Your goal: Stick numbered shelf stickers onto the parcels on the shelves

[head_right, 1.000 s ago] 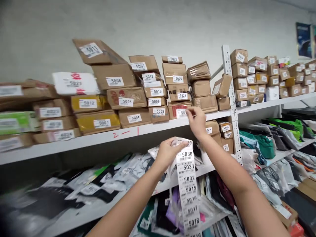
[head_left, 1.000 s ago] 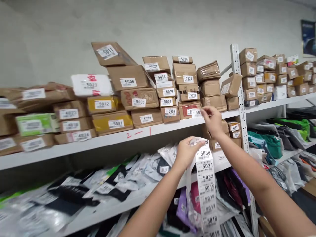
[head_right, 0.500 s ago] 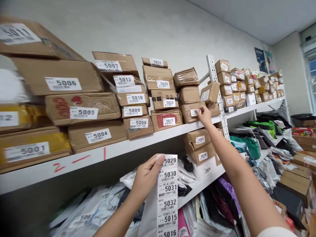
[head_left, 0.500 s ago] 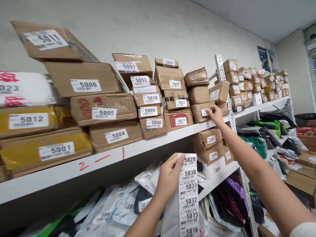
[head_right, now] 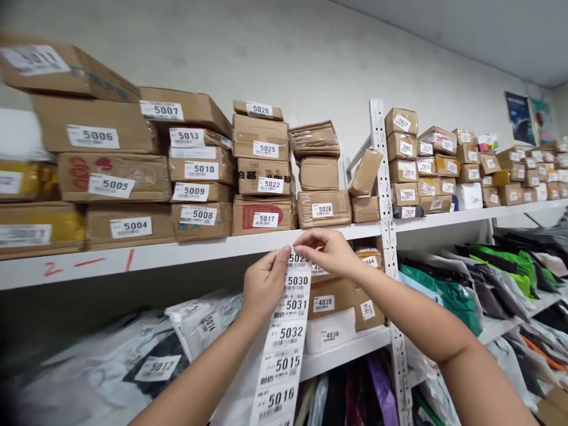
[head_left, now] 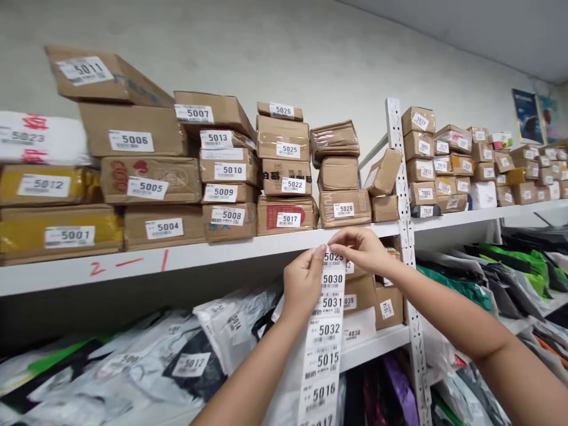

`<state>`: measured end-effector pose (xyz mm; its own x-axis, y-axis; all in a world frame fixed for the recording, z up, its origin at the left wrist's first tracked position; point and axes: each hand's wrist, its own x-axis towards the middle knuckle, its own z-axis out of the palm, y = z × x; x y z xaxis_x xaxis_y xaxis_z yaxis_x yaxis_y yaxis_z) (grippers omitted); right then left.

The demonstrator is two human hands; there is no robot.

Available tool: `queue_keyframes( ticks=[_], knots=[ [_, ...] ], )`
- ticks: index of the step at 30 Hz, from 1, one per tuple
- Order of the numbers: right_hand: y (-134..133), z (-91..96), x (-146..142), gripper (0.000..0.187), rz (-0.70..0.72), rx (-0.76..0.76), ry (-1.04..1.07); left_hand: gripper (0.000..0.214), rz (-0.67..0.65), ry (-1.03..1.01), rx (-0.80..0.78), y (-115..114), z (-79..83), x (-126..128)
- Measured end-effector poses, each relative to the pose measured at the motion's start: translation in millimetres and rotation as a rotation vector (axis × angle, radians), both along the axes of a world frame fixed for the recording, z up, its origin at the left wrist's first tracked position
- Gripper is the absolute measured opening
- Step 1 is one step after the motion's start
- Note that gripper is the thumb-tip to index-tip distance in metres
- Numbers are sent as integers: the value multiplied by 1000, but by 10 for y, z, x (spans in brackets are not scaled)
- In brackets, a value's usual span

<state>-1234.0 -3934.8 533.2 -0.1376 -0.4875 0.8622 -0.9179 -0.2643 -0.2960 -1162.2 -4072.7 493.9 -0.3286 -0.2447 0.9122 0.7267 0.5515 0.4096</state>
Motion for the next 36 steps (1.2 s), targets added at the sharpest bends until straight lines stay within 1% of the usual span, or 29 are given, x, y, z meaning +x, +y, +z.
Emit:
queue_keyframes(
  ticks=[2, 5, 7, 9, 10, 11, 12, 13, 15, 16, 17, 20, 22, 24, 27, 28, 30, 32, 33, 35, 36],
  knots=[
    [97, 30, -128, 28, 14, -39, -23, 46, 54, 24, 17, 174, 59, -91],
    [149, 248, -438, 27, -13, -73, -50, 48, 108, 31, 53, 316, 145, -221],
    [126, 405, -619, 26, -91, -140, -105, 49, 136, 32, 65, 325, 199, -284],
    [87, 482, -703, 31, -221, -304, -158, 48, 128, 16, 77, 282, 250, -314],
    [69, 479, -701, 34, -270, -393, -152, 47, 109, 2, 78, 249, 273, -316],
    [52, 450, -671, 35, -279, -442, -125, 46, 87, -13, 69, 213, 295, -311],
    [36, 402, -623, 33, -240, -435, -91, 45, 64, -25, 48, 177, 315, -300],
    [20, 343, -564, 31, -164, -372, -57, 44, 47, -27, 22, 142, 334, -288],
    [-10, 229, -449, 28, -9, -182, -29, 43, 29, -12, -24, 84, 365, -268],
    [-22, 190, -406, 27, 29, -120, -34, 43, 10, -7, -31, 61, 376, -265],
    [-31, 167, -377, 27, 31, -102, -41, 43, -27, -17, -29, 41, 382, -268],
    [-31, 178, -361, 26, -52, -190, -50, 37, -222, -121, 5, -2, 370, -313],
    [-27, 209, -375, 25, -99, -253, -45, 40, -332, -171, 44, -21, 346, -361],
    [-39, 229, -386, 22, -134, -291, -34, 40, -346, -163, 91, -28, 336, -414],
    [-99, 281, -396, 13, -216, -370, 11, 42, -245, -103, 157, -13, 402, -491],
    [-127, 323, -402, 10, -254, -405, 40, 43, -236, -86, 174, -1, 452, -516],
    [-186, 467, -422, 5, -327, -452, 104, 44, -287, -68, 223, 24, 588, -571],
    [-251, 686, -453, 5, -388, -470, 150, 49, -363, -58, 294, 41, 742, -631],
    [-285, 814, -472, 6, -415, -473, 164, 50, -374, -47, 328, 41, 814, -663],
    [-354, 1073, -515, 8, -474, -489, 195, 50, -338, -22, 358, 21, 922, -724],
    [-387, 1190, -537, 10, -511, -503, 218, 49, -312, -16, 345, 1, 953, -751]
  ],
)
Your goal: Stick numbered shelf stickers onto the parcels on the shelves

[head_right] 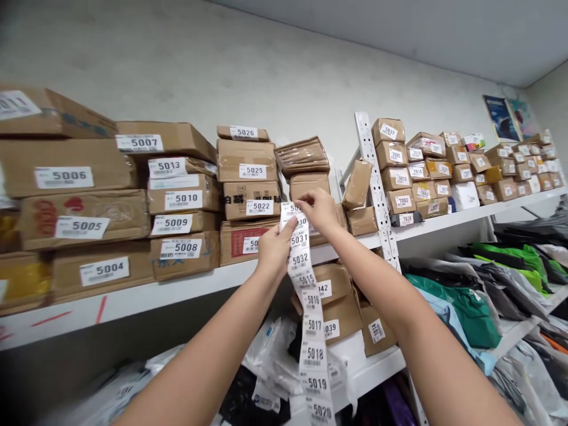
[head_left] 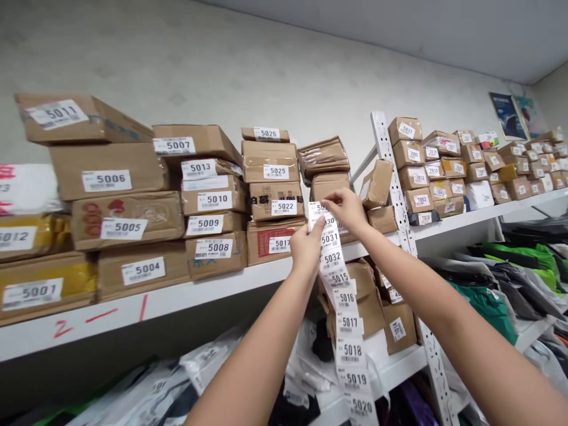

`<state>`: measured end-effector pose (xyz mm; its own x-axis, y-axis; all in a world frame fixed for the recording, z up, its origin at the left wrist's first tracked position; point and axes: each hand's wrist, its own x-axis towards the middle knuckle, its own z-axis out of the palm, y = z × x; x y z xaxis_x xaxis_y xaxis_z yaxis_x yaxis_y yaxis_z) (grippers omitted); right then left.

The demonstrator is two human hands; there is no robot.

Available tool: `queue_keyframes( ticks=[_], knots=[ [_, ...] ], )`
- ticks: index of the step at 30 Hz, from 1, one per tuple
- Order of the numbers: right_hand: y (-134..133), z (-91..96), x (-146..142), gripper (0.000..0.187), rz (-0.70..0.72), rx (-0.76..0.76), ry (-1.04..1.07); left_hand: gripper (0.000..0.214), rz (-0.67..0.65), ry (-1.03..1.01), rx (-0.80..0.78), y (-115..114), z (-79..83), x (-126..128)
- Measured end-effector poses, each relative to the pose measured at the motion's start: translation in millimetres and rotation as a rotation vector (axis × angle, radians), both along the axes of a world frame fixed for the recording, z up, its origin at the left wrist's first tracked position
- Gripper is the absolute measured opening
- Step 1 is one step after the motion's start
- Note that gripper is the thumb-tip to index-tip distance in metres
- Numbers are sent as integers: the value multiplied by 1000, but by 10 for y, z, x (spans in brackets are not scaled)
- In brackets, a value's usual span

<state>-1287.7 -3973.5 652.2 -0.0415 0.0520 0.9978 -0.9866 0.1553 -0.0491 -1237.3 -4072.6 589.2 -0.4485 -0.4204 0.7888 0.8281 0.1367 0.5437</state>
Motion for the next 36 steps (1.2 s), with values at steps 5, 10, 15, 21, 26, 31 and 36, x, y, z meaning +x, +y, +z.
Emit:
queue_keyframes(
  ticks=[5, 10, 15, 21, 26, 31, 36],
  knots=[
    [-119, 292, -94, 15, -206, 9, 102, 46, 61, 8, -115, -170, -21, -68],
    [-144, 269, -163, 11, -275, -76, 244, 48, 150, 25, -149, -282, -77, -60],
    [-47, 342, -185, 8, -435, -82, 68, 48, 228, -9, -274, -255, -190, 14],
    [107, 283, -107, 24, -566, -7, 89, 50, 206, 112, -302, -239, -301, 96],
    [205, 15, -38, 7, -218, 214, 130, 49, 227, 172, -280, -309, -275, 116],
    [194, -273, 53, 17, 267, 397, -78, 42, 26, 162, -342, -307, -191, 55],
    [136, -338, 71, 16, 275, 249, -71, 51, -229, 139, -26, -160, -59, -55]
  ],
)
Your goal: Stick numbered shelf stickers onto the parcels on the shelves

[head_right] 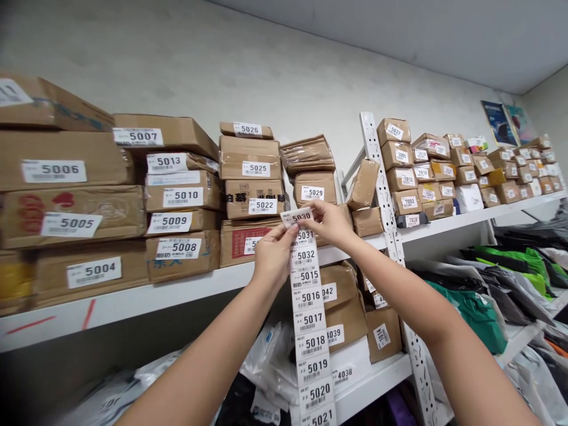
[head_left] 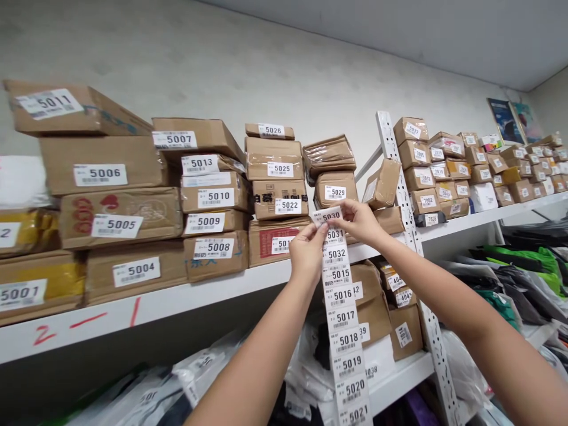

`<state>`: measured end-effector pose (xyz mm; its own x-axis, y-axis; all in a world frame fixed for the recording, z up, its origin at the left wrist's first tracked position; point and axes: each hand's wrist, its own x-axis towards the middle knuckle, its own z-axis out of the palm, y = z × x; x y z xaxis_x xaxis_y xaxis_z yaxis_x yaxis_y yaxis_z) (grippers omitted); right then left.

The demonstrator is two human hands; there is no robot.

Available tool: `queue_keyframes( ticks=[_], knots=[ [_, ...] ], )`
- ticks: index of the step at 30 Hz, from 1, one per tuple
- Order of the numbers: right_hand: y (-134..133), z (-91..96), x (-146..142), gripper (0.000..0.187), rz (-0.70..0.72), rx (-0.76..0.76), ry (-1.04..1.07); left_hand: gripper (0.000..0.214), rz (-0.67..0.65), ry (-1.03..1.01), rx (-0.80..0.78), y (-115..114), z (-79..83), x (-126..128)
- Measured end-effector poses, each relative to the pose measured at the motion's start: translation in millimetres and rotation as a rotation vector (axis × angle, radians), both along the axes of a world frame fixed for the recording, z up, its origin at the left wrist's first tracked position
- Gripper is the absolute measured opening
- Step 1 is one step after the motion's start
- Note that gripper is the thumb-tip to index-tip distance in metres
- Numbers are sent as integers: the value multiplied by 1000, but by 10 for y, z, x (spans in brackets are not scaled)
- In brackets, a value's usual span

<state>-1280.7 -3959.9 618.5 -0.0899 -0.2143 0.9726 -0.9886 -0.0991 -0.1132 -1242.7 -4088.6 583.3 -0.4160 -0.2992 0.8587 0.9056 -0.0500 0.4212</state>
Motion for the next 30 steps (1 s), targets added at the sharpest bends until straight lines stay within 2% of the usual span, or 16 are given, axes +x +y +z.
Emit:
queue_keyframes(
  ticks=[1, 4, 6, 9, 12, 16, 19, 22, 25, 27, 30],
  knots=[
    [-15, 5, 3, 16, 0, -54, -2, 49, 26, -2, 37, 24, 22, -13],
    [-72, 38, 22, 12, -2, -209, 15, 47, 214, 12, 94, 58, 64, -27],
    [-116, 84, 35, 7, 19, -262, 24, 52, 265, 22, 124, 57, 75, -21],
    [-176, 180, 59, 7, 82, -228, -25, 47, 148, 63, 121, 25, 89, 6],
    [-223, 252, 112, 8, 89, -149, -39, 52, 56, 80, 86, -33, 125, 45],
    [-291, 340, 177, 3, -35, -186, 126, 58, 124, 22, 51, -96, 160, 92],
    [-290, 612, 114, 8, -142, -328, 208, 57, 226, -49, -49, -106, 68, 136],
    [-190, 1097, -62, 13, -272, -485, 198, 49, 324, -134, -218, -107, -143, 216],
    [-62, 1532, -264, 6, -428, -412, 186, 47, 369, -133, -345, -117, -369, 326],
    [-21, 1681, -362, 6, -511, -357, 225, 45, 364, -128, -386, -125, -474, 396],
    [-58, 1709, -412, 17, -577, -364, 358, 44, 356, -123, -400, -127, -549, 467]
  ],
)
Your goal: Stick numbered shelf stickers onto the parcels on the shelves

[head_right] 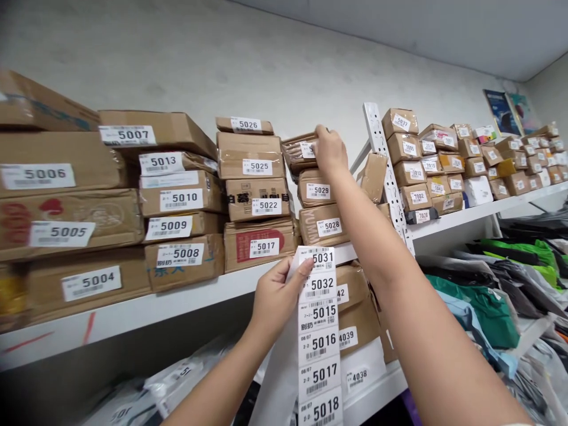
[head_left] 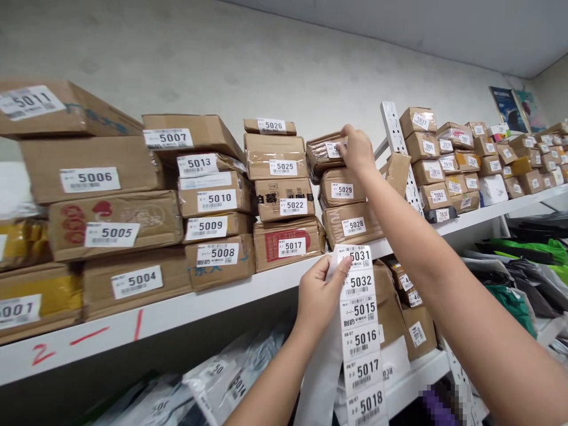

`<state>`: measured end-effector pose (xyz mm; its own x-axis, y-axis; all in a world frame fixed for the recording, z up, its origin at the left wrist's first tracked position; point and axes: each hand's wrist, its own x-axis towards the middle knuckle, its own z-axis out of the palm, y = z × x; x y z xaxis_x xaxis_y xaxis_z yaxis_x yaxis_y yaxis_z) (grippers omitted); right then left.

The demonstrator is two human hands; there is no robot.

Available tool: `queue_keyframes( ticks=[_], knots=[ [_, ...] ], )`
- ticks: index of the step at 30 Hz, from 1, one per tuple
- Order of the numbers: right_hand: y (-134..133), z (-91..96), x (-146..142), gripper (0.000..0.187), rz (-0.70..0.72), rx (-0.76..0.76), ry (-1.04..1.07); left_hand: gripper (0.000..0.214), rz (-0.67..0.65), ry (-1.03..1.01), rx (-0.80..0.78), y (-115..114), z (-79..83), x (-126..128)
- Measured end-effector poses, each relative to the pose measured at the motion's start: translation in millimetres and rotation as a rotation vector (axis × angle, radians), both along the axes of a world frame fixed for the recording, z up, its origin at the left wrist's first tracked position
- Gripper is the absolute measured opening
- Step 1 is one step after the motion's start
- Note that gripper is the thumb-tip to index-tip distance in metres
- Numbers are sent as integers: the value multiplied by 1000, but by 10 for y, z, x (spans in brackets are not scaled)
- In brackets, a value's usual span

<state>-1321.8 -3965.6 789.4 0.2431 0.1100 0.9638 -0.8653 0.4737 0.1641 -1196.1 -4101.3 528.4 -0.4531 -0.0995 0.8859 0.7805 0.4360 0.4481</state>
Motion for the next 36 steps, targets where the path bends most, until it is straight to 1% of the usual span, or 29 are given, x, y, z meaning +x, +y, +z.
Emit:
queue_keyframes(
  ticks=[3, 6, 8, 9, 10, 11, 12, 13, 14, 15, 16, 17, 18, 20, 22, 24, 26, 27, 28, 29, 31, 33, 34, 36],
  knots=[
    [-77, -69, 72, 28, -62, -45, 72, 47, 14, 6, 5, 7, -21, 32],
    [-82, -183, 240, 26, -145, 0, -2, 47, 35, 15, 13, 10, -38, 54],
    [-33, -351, 397, 27, -160, 62, -96, 46, 51, 37, 30, 3, -62, 75],
    [2, -485, 487, 27, -128, 87, -129, 46, 57, 52, 41, -4, -78, 87],
    [40, -656, 581, 27, -68, 115, -150, 45, 61, 72, 54, -12, -98, 99],
    [79, -865, 674, 25, 20, 158, -154, 45, 64, 97, 67, -19, -121, 111],
    [119, -1106, 762, 22, 132, 228, -156, 45, 67, 124, 78, -22, -147, 120],
    [158, -1367, 837, 20, 238, 333, -196, 45, 68, 151, 85, -19, -176, 124],
    [197, -1634, 894, 20, 330, 437, -264, 44, 65, 174, 87, -5, -208, 123],
    [236, -1894, 929, 21, 407, 505, -327, 43, 55, 189, 82, 21, -241, 114],
    [276, -2132, 941, 17, 465, 530, -371, 41, 36, 189, 73, 59, -278, 97],
    [316, -2338, 930, 10, 501, 497, -393, 39, 8, 169, 70, 111, -316, 70],
    [357, -2507, 901, 8, 526, 457, -416, 37, -28, 131, 79, 173, -355, 35],
    [438, -2733, 805, 8, 565, 365, -471, 40, -95, 27, 137, 320, -434, -55],
    [521, -2846, 694, 15, 601, 299, -552, 45, -117, -57, 207, 474, -500, -157],
    [606, -2894, 596, 21, 622, 251, -614, 44, -56, -74, 239, 618, -531, -254],
    [693, -2901, 521, 21, 600, 217, -613, 42, 47, -53, 254, 749, -515, -341],
    [736, -2888, 489, 19, 574, 199, -593, 43, 74, -40, 266, 811, -489, -382],
    [777, -2864, 460, 16, 545, 181, -570, 44, 74, -30, 284, 871, -452, -423],
    [814, -2827, 433, 13, 519, 162, -550, 46, 42, -23, 301, 928, -408, -464],
    [875, -2727, 379, 6, 481, 132, -519, 46, -74, -17, 318, 1029, -307, -540],
    [908, -2618, 327, 5, 454, 108, -485, 48, -155, -31, 315, 1097, -214, -604],
    [915, -2572, 302, 5, 438, 96, -462, 48, -167, -44, 309, 1117, -177, -630],
    [915, -2511, 256, 7, 424, 75, -430, 45, -135, -62, 292, 1126, -130, -668]
  ],
)
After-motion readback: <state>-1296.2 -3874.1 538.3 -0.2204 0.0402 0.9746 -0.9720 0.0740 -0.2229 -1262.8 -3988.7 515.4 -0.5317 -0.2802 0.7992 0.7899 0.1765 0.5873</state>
